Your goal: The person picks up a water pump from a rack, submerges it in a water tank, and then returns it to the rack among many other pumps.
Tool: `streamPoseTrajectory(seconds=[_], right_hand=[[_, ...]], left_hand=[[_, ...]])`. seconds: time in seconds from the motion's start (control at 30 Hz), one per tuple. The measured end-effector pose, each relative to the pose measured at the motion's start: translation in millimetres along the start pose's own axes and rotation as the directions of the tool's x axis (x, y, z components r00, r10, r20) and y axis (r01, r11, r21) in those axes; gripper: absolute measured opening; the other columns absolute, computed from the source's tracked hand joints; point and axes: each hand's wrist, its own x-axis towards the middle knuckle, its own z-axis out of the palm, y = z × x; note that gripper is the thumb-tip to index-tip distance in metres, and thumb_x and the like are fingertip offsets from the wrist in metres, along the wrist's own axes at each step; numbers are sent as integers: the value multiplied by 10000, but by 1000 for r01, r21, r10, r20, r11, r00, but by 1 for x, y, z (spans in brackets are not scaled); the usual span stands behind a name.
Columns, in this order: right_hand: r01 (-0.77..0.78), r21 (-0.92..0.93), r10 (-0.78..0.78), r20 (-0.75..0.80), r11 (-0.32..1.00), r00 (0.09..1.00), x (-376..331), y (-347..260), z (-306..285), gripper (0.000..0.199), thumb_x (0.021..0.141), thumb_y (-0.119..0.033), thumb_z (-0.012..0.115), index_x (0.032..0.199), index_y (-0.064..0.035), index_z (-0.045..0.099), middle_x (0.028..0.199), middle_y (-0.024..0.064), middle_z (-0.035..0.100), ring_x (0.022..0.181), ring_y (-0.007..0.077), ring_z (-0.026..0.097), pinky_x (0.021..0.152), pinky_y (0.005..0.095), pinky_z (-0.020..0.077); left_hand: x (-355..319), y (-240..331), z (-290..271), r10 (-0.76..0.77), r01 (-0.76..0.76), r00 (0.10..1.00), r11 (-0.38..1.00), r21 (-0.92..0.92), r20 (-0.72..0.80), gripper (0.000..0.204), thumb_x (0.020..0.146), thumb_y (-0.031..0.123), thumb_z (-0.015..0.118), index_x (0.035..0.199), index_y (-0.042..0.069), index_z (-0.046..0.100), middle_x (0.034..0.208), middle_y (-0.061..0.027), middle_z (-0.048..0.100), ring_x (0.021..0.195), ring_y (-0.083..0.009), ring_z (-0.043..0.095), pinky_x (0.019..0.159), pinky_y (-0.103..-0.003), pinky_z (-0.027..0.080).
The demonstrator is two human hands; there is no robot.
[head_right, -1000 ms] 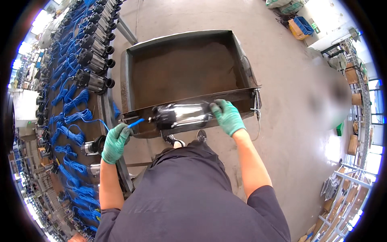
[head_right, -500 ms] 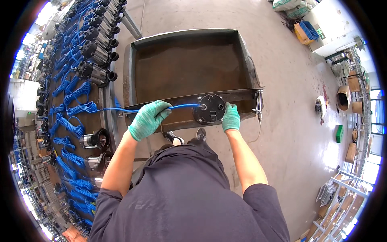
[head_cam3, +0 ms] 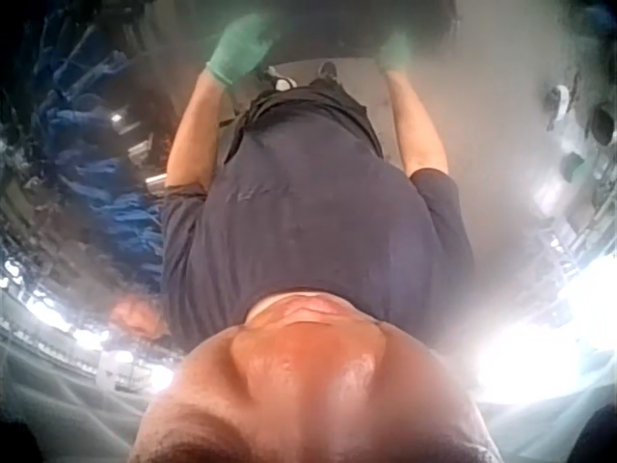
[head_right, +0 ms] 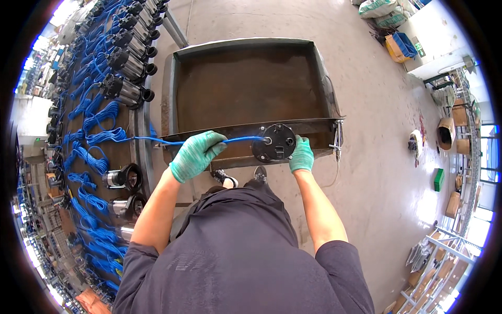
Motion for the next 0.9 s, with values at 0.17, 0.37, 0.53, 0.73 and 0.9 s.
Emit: streamPoseTrajectory(seconds=[0.17, 0.37, 0.53, 0.73, 0.9], right_hand=[[-4, -15, 4, 4, 1000, 1000, 2, -6, -3, 513, 873, -99, 722, 1374, -128, 617, 1263, 167, 624, 1100, 408, 689, 930, 483, 574], [40, 2, -40, -21, 999, 999, 7, 4, -5, 415, 904, -116, 700, 1317, -109, 652, 1238, 185, 664, 1100, 418, 686, 937, 492, 567], [117, 136, -127, 64, 984, 990, 15, -35, -54, 319, 896, -143, 713, 1200, -49, 727, 1150, 205, 718, 1038, 389, 713, 943, 443, 576], [433, 256, -453, 21, 864, 891, -6, -156, -46, 279, 832, -172, 714, 1076, -36, 723, 1147, 218, 672, 1037, 410, 661, 928, 493, 552], [525, 185, -543, 60, 831, 838, -15, -194, -36, 293, 821, -168, 705, 1090, -52, 717, 1158, 216, 658, 1067, 423, 624, 958, 515, 528]], left_hand=[[0, -1, -2, -2, 2, 1000, 1000, 8, 1, 163, 966, 110, 764, 1092, 15, 725, 948, -163, 723, 804, -324, 688, 744, -381, 558], [-7, 4, -4, 5, 4, 990, 998, 61, -144, 164, 958, 138, 777, 1075, 31, 732, 889, -170, 726, 741, -346, 696, 681, -376, 560], [-49, -3, -58, -178, 303, 895, 915, 267, -409, 170, 989, 228, 754, 992, 61, 720, 800, -162, 711, 684, -360, 689, 620, -418, 538], [-129, -60, -96, -410, 568, 816, 701, 433, -408, 225, 1013, 297, 711, 942, 84, 711, 787, -192, 694, 721, -426, 652, 658, -482, 518], [-126, -75, -76, -371, 519, 851, 696, 496, -371, 211, 1007, 275, 720, 939, 76, 698, 799, -188, 699, 712, -395, 663, 648, -474, 518]])
